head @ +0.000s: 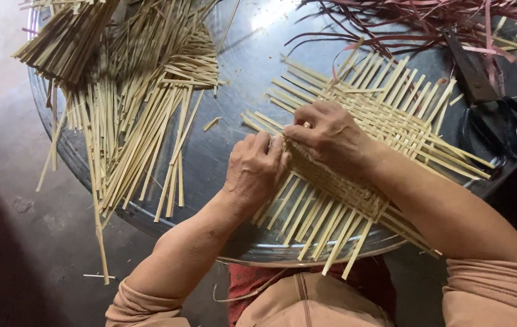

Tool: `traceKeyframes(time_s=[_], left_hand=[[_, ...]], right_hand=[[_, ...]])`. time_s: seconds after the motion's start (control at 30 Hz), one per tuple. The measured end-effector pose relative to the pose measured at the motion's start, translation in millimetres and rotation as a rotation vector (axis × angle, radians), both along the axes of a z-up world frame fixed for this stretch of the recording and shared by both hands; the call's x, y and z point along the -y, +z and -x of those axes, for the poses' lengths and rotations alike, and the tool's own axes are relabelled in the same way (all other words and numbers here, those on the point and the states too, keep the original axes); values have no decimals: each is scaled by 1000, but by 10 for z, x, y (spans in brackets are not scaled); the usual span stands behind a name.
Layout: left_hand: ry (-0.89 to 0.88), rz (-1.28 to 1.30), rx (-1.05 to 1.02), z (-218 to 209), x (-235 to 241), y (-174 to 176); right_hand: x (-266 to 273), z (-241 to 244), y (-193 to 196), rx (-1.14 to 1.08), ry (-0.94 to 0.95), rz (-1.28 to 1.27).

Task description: The person weaves thin bamboo strips into a square mat, interlacing them by hand and trimming excess lengths with scissors. The person continues to add and secure strips, gradually expanding the woven area on a metal tray.

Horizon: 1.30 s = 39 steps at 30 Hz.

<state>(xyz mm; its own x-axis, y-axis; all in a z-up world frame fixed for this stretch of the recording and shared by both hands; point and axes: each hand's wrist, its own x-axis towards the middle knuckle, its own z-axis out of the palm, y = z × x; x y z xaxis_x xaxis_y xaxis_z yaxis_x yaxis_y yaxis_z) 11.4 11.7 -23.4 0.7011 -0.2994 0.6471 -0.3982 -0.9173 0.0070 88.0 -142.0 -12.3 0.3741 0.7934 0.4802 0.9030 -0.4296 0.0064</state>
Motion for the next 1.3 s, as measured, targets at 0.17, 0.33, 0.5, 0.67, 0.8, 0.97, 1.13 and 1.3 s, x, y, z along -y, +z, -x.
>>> traceKeyframes(time_s=[0.17, 0.33, 0.5, 0.67, 0.8, 0.97, 1.13, 1.3], left_hand=[[20, -33, 50, -16, 19, -42], [18, -90, 83, 5, -11, -42], [-108, 657, -325, 81, -124, 111], [-45, 1014, -568, 171, -156, 333], [-64, 1602, -965, 101, -217, 216], [-123, 1799, -1070, 99, -169, 147], [-126, 1792, -1054, 109, -102, 125], [-102, 1767, -1025, 134, -99, 165]], right_hand=[[-12, -30, -99, 21, 27, -36], [-52, 24, -102, 177, 19, -14], [11, -6, -179, -78, 24, -87], [20, -34, -57, -230, -74, -84], [1, 103, 201, -267, -138, 200], [198, 535, 402, -243, -162, 346], [339, 693, 295, -43, -168, 299], [433, 725, 266, -132, -141, 376]])
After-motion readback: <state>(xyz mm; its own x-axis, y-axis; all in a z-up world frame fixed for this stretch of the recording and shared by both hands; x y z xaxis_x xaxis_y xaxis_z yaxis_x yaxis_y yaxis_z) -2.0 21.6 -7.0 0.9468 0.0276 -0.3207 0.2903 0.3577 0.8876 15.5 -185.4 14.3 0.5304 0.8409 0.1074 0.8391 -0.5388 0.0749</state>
